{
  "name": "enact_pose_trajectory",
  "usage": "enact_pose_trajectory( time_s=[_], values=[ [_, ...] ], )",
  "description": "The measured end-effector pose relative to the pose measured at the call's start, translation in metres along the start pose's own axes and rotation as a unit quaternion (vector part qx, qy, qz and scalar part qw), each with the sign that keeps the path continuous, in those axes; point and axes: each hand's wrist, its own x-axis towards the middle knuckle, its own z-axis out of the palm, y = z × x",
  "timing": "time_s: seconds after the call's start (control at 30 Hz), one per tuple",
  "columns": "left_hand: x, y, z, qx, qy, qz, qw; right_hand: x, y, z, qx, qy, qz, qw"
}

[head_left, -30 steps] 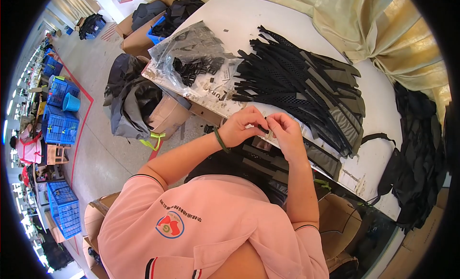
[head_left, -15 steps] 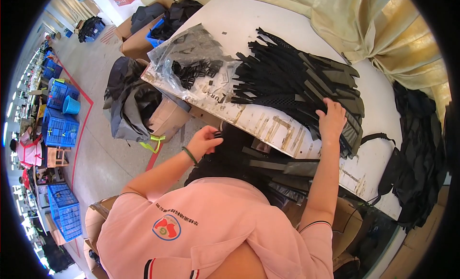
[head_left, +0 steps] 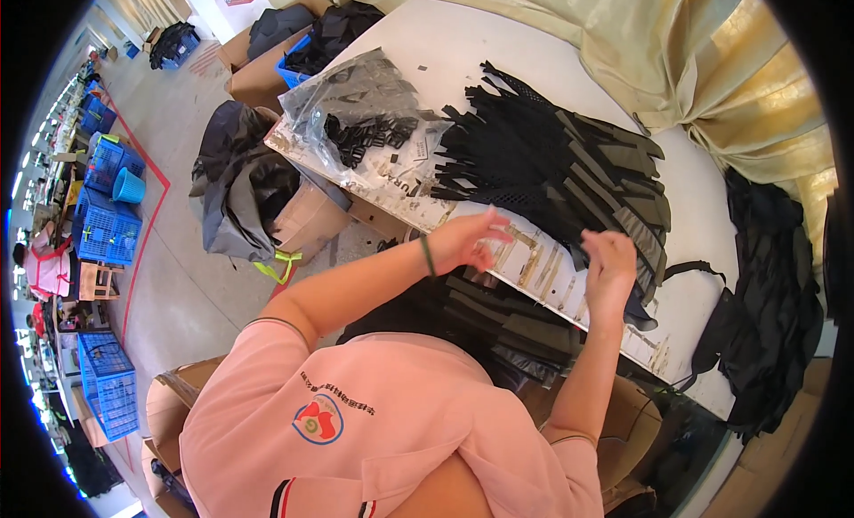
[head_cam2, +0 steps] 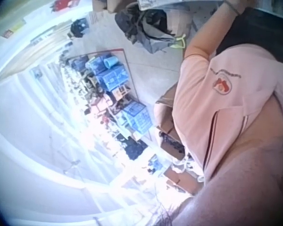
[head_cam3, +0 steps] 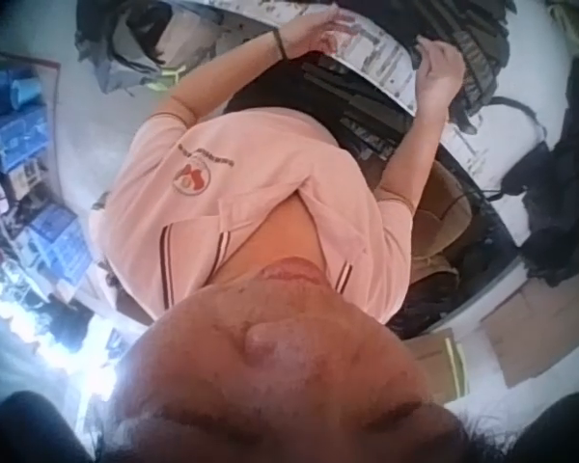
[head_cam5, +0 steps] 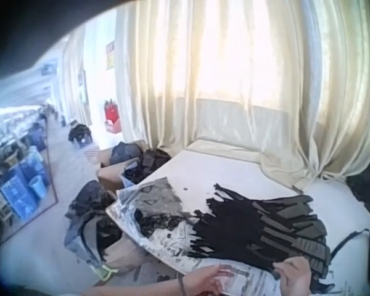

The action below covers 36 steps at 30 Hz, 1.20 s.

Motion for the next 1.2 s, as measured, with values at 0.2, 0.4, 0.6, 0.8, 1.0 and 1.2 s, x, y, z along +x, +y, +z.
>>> enact_pose_trajectory(
  time_s=[0.2, 0.4, 0.6, 0.8, 1.0, 1.2],
  values=[
    [0.037, 0.026, -0.011, -0.034, 0.106, 0.150, 0.982, -0.042, 0.001, -0.012, 0.004, -0.076, -0.030, 0.997],
    [0.015, 0.020, -0.028, 0.002, 0.179, 0.208, 0.962, -0.086, 0.041, 0.006, -0.075, -0.135, 0.040, 0.987],
    [-0.008, 0.011, -0.047, 0.186, 0.191, 0.249, 0.931, -0.048, 0.011, 0.038, 0.078, -0.122, 0.131, 0.981],
    [-0.014, 0.004, -0.031, 0.184, 0.154, 0.250, 0.938, -0.005, -0.070, 0.109, 0.378, -0.150, 0.089, 0.910],
    [-0.022, 0.069, -0.093, 0.418, 0.319, 0.296, 0.798, -0.032, -0.052, 0.152, 0.451, -0.257, 0.212, 0.828],
    [-0.008, 0.111, -0.204, 0.705, 0.436, 0.130, 0.544, -0.035, -0.046, 0.162, 0.499, -0.209, 0.150, 0.828]
  ],
)
